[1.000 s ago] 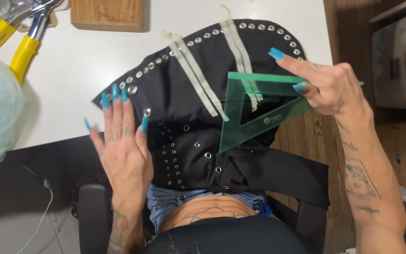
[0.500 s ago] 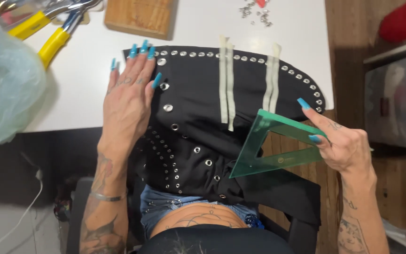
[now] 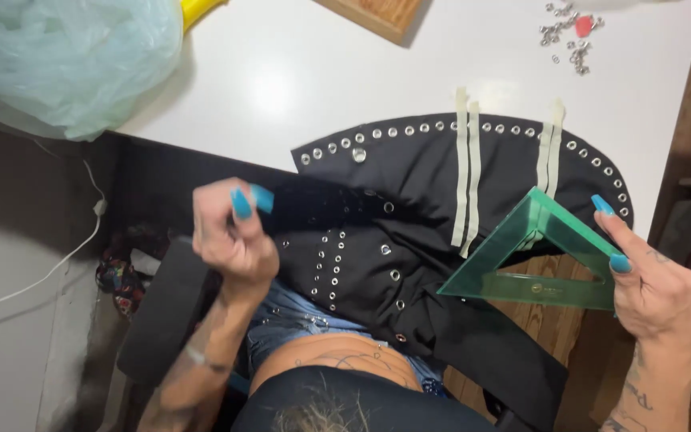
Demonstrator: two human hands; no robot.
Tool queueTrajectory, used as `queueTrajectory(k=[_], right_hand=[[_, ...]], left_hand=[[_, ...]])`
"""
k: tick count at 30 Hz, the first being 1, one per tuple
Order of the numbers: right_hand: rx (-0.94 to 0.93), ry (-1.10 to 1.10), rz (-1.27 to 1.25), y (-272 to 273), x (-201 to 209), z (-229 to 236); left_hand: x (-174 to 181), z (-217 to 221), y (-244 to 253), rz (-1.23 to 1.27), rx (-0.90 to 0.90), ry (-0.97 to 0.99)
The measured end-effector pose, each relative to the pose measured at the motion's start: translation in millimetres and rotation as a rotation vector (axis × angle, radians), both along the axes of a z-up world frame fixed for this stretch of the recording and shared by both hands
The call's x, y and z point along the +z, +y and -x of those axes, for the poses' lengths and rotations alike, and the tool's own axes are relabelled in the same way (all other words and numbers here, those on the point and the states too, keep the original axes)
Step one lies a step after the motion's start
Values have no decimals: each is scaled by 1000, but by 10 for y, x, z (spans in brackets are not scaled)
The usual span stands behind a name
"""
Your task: Applying white adhesive strips to a black garment with grommets using a ruler for alignment
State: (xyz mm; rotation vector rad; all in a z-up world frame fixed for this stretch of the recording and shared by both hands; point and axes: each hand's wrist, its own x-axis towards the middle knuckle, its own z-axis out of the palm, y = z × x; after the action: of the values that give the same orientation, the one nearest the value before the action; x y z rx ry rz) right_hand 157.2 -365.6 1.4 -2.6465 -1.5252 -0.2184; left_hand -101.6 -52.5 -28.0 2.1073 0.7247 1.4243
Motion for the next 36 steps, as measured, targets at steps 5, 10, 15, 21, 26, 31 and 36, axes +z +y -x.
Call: queueTrajectory(k=[5, 10, 15, 21, 26, 31, 36], right_hand=[[12, 80, -45, 92, 60, 7], [-11, 100, -25, 15, 22, -17], [-32, 98, -58, 19, 78, 52], [-80, 176, -47, 8, 144, 146], [-176, 190, 63, -2, 99, 73], [-184, 244, 26, -11, 98, 93], [-34, 208, -6, 21, -4, -11]], left_hand=[[-530, 58, -205, 750, -78, 314], [-388, -313, -244, 1039, -251, 393], [-299, -198, -294, 560, -466, 230], [382, -361, 117, 326, -186, 264], [754, -689, 350, 432, -449, 160], [573, -672, 409, 492, -379, 338], [612, -604, 352, 751, -76, 604]])
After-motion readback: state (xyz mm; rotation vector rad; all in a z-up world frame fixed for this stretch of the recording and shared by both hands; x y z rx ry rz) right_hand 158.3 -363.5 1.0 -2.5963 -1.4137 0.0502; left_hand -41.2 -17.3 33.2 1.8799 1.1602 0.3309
